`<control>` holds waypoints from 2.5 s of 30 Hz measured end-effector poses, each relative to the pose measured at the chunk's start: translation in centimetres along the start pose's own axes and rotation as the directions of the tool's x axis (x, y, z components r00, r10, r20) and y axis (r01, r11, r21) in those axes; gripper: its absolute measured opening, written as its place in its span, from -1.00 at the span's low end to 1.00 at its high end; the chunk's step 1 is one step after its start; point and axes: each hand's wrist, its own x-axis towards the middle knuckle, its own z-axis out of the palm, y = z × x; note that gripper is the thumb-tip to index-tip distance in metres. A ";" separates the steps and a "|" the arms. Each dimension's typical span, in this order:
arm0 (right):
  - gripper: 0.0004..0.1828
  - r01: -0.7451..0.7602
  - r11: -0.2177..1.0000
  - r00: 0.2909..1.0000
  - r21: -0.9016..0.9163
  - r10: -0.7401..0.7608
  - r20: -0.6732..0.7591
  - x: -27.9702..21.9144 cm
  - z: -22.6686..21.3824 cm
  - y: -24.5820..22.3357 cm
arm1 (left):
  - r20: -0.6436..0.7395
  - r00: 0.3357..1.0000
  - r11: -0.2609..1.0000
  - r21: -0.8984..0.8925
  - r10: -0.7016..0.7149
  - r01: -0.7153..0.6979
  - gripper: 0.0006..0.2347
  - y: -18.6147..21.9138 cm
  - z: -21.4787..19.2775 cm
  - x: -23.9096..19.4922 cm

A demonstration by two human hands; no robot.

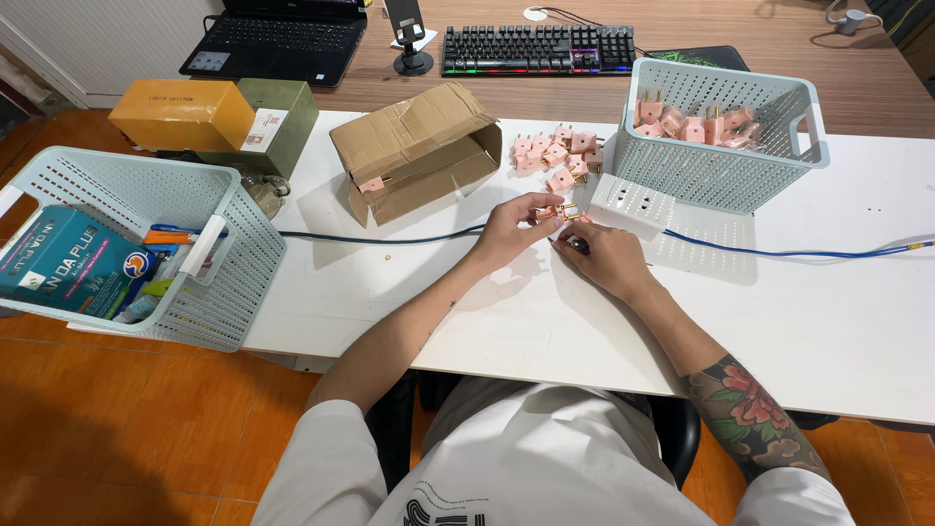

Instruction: The person sits at a white desk and uses a screwdriver to tighten screws on small pink electrical plug adapters. They pick up each adapter, secure the internal components, and place the finished units into a light blue basket on the right.

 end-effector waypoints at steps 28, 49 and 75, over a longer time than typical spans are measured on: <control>-0.64 0.339 0.849 0.852 0.404 -0.095 -0.515 -1.1 -6.8 2.0 | 0.310 0.895 0.704 0.555 0.320 -0.443 -0.72 -0.7 0.4 -0.9; -0.69 0.400 0.420 0.907 0.815 -0.052 -0.418 -2.0 -5.0 -2.3 | 0.402 0.908 0.547 0.737 0.118 -0.397 -0.67 0.5 0.0 -0.8; -0.64 0.477 0.578 0.852 0.662 -0.122 -0.509 -1.9 -3.9 -1.7 | 0.371 0.919 0.597 0.711 0.131 -0.372 -0.71 0.8 0.3 -1.0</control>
